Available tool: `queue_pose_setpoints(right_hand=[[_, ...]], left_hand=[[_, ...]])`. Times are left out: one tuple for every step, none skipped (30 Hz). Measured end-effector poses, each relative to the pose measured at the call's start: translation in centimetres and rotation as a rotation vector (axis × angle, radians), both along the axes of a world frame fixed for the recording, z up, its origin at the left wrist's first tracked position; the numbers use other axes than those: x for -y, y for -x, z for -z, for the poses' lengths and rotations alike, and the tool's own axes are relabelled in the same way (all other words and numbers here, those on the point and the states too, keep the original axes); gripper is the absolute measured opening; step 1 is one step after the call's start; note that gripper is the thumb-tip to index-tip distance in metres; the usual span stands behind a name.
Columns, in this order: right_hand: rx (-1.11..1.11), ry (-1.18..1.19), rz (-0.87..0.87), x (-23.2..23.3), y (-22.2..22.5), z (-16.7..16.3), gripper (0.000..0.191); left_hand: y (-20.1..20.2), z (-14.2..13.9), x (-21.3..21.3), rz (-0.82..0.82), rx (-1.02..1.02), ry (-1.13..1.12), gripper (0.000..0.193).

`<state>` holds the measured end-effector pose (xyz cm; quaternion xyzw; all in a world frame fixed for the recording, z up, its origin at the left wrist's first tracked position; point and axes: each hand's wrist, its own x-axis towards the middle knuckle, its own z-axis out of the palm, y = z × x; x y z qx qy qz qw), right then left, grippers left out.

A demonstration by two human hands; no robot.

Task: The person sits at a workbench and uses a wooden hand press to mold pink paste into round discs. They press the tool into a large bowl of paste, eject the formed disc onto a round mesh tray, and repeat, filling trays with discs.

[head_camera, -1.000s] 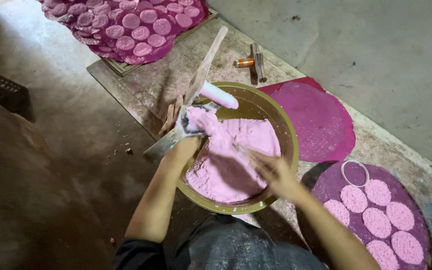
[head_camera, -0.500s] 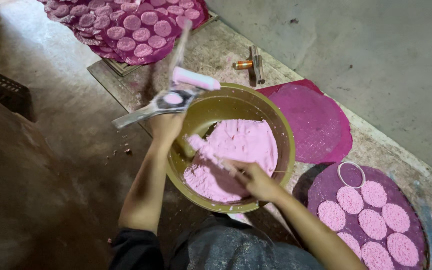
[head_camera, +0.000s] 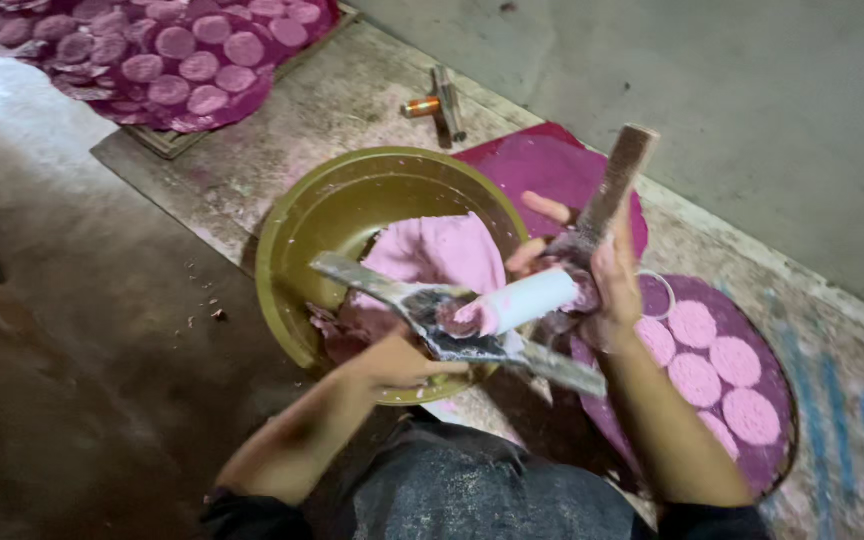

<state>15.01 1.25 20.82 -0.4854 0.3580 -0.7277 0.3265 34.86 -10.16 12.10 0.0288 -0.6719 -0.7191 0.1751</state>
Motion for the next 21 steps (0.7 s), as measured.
queue_pose_setpoints(right_hand=[[-0.193, -0.003, 0.061, -1.6, 0.3, -1.1, 0.082], [-0.388, -0.011, 0.120, -3.4, 0.6, -2.2, 0.074], [-0.584, -0.022, 0.179, -4.9, 0.7, -2.9, 0.066], [-0.768, 0.034, 0.234, -6.4, 0.5, -3.2, 0.057], [-0.952, 0.086, 0.292, -8.0, 0.4, -3.4, 0.048], [-1.138, 0.132, 0.349, -9.4, 0.3, -3.3, 0.041], [-1.141, 0.253, 0.331, -10.5, 0.1, -2.9, 0.040], [-1.146, 0.375, 0.313, -11.4, 0.0, -2.3, 0.039], [-1.151, 0.364, 0.330, -12.2, -0.2, -1.6, 0.041], [-1.155, 0.352, 0.343, -12.9, -0.4, -0.9, 0.042], [-1.158, 0.343, 0.353, -13.7, -0.5, -0.4, 0.044], [-1.137, 0.248, 0.356, -14.6, -0.4, 0.0, 0.043], [-1.110, 0.153, 0.358, -15.5, -0.4, 0.4, 0.043], [-1.084, 0.064, 0.361, -16.5, -0.2, 0.7, 0.043], [-1.046, 0.026, 0.373, -17.7, 0.4, 0.9, 0.048], [-1.006, -0.014, 0.380, -19.2, 0.9, 1.1, 0.054], [-0.959, -0.058, 0.382, -20.6, 1.3, 1.6, 0.061], [-0.784, -0.222, 0.245, -22.2, 2.6, 2.1, 0.076], [-0.607, -0.374, 0.108, -24.3, 4.8, 2.3, 0.091], [-0.424, -0.516, -0.029, -26.5, 6.7, 2.6, 0.107], [-0.316, -0.616, -0.136, -28.4, 8.0, 3.6, 0.100]], left_hand=[[-0.2, -1.1, 0.2, -0.111, -0.123, 0.402, 0.043], [-0.4, -2.0, -0.3, -0.077, -0.034, 0.350, 0.041], [-0.4, -2.8, -0.9, -0.042, 0.053, 0.300, 0.040], [-0.4, -3.4, -1.3, -0.001, 0.141, 0.254, 0.039], [-0.1, -3.6, -2.1, 0.045, 0.230, 0.209, 0.038], [0.5, -3.6, -2.9, 0.095, 0.316, 0.164, 0.037], [1.4, -3.5, -3.6, 0.150, 0.403, 0.123, 0.036], [2.5, -3.1, -4.6, 0.209, 0.378, 0.004, 0.035], [3.5, -2.7, -5.9, 0.268, 0.354, -0.115, 0.034], [4.4, -2.2, -7.5, 0.323, 0.333, -0.238, 0.033], [5.2, -2.0, -8.8, 0.374, 0.315, -0.362, 0.033], [5.7, -2.0, -9.8, 0.420, 0.300, -0.488, 0.033], [6.2, -2.2, -10.7, 0.462, 0.289, -0.616, 0.034], [6.4, -2.7, -10.7, 0.479, 0.181, -0.356, 0.039], [6.4, -3.4, -10.3, 0.488, 0.060, -0.093, 0.044], [7.0, -4.1, -10.1, 0.486, -0.063, 0.162, 0.049], [8.4, -4.6, -10.4, 0.486, 0.005, 0.230, 0.048], [9.8, -5.1, -11.0, 0.484, 0.075, 0.301, 0.048], [11.6, -5.4, -11.8, 0.481, 0.142, 0.376, 0.047], [13.5, -5.5, -12.6, 0.477, 0.208, 0.452, 0.047], [15.3, -5.3, -13.6, 0.474, 0.275, 0.525, 0.046]])
